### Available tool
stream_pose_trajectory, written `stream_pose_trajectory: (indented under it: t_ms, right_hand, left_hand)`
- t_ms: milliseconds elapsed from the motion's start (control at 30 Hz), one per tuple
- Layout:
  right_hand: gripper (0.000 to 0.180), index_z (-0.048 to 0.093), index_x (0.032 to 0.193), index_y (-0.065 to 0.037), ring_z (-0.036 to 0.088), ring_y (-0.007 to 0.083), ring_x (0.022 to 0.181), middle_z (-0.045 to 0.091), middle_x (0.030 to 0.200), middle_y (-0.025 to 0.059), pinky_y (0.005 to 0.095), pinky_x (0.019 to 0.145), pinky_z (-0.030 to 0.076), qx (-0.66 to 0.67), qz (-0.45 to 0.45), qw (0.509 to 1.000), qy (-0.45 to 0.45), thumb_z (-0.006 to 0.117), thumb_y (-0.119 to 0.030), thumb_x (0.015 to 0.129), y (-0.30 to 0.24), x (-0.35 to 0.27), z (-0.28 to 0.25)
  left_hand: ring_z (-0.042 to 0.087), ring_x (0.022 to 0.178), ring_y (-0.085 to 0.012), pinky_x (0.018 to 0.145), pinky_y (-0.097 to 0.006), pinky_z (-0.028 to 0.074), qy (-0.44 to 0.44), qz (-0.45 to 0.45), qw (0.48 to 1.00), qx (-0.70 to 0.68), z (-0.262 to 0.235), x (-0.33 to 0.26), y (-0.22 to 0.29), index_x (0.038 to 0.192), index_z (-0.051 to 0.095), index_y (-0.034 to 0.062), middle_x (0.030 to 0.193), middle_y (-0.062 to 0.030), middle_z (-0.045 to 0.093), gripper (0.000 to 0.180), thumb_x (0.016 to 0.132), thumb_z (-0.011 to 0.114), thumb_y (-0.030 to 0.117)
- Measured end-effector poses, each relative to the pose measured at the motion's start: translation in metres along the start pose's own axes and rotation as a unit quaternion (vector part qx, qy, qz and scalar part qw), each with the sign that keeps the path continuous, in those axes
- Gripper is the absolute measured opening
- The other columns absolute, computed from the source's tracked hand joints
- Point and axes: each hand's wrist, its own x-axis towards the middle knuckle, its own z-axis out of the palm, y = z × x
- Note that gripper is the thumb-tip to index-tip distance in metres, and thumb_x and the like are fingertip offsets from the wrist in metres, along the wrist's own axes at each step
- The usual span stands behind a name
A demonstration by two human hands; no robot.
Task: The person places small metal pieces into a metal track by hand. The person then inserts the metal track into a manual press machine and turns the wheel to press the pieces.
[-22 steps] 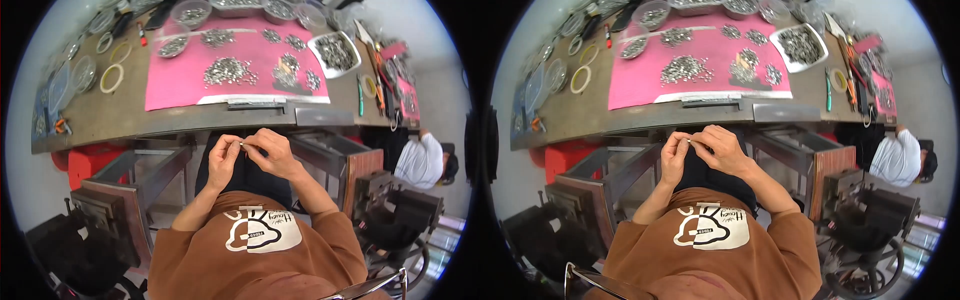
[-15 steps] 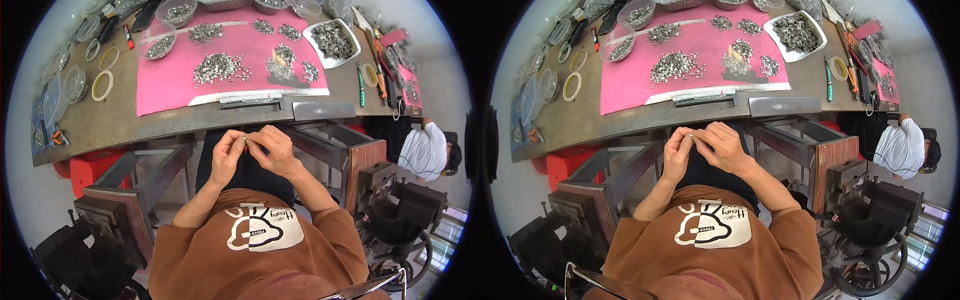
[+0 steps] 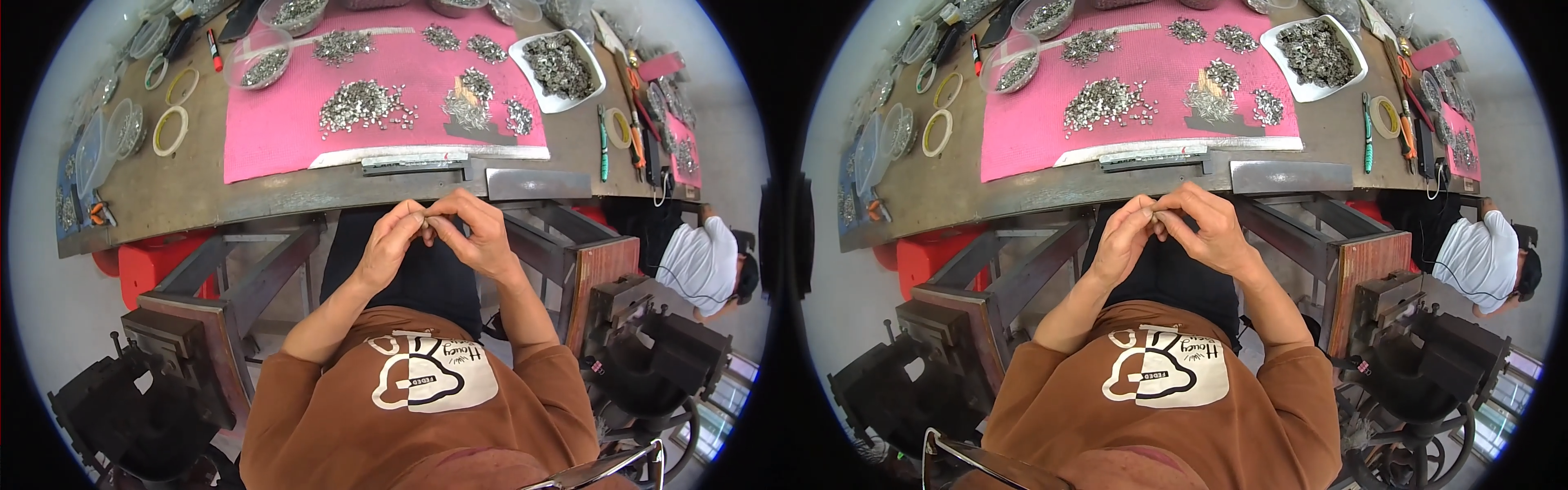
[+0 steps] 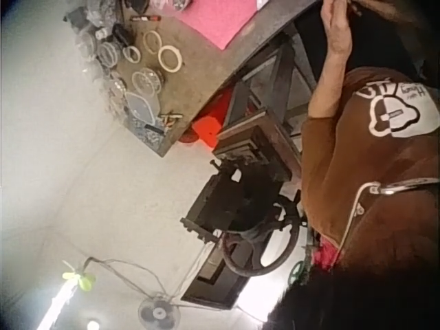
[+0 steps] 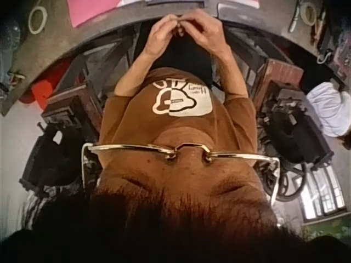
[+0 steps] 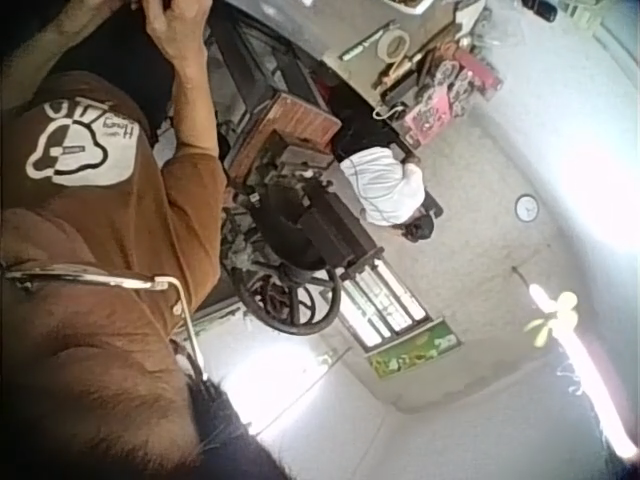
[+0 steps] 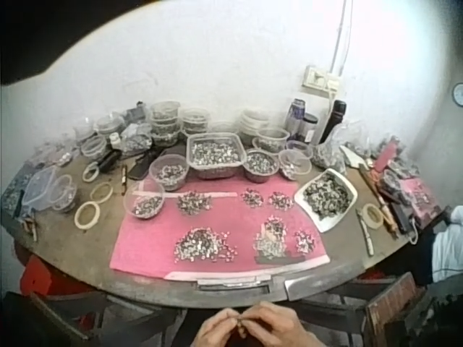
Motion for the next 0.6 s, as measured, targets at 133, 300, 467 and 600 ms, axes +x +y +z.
stream_pose_trajectory:
  t_ms: [133, 300, 467, 600]
  right_hand:
    - [0.011, 0.065, 0.096, 0.001, 0.067, 0.0237, 0.083, 0.066, 0.091, 0.0123, 0.0328, 0.074, 0.052, -0.051, -0.038, 0.998, 0.027, 0.069, 0.006, 0.086, 0.006, 0.007, -0.010]
    - [0.009, 0.064, 0.094, 0.001, 0.065, 0.0275, 0.091, 0.066, 0.096, 0.0127, 0.0344, 0.082, 0.051, -0.218, -0.062, 0.965, 0.128, 0.068, 0.004, 0.087, 0.045, 0.028, -0.031]
    - [0.012, 0.064, 0.095, 0.001, 0.064, 0.0283, 0.091, 0.066, 0.098, 0.0120, 0.0361, 0.081, 0.050, -0.195, -0.051, 0.974, 0.100, 0.070, 0.005, 0.085, 0.064, 0.027, -0.029]
    - [0.015, 0.064, 0.094, -0.001, 0.062, 0.0304, 0.088, 0.065, 0.096, 0.0114, 0.0385, 0.079, 0.050, -0.244, -0.083, 0.961, 0.099, 0.070, 0.005, 0.082, 0.062, 0.032, -0.027]
  left_hand:
    - [0.055, 0.083, -0.0110, 0.081, -0.027, 0.045, 0.000, 0.021, 0.997, 0.078, 0.002, 0.007, -0.001, 0.101, 0.058, 0.0017, 0.089, -0.0026, 0.060, 0.018, 0.107, 0.050, 0.017]
    - [0.059, 0.087, -0.0190, 0.084, -0.032, 0.045, 0.126, 0.250, 0.851, 0.444, 0.001, 0.017, 0.014, 0.095, 0.063, 0.0041, 0.091, -0.0056, 0.063, 0.006, 0.095, 0.066, 0.009]
    - [0.056, 0.109, -0.0320, 0.097, -0.045, 0.040, 0.148, 0.388, 0.643, 0.643, -0.020, 0.040, 0.025, 0.112, 0.065, 0.0067, 0.114, -0.0109, 0.061, 0.031, 0.083, 0.076, 0.012]
    - [0.054, 0.111, -0.0324, 0.099, -0.047, 0.038, 0.128, 0.364, 0.638, 0.667, -0.027, 0.049, 0.024, 0.118, 0.065, 0.0063, 0.116, -0.0114, 0.060, 0.039, 0.083, 0.077, 0.016]
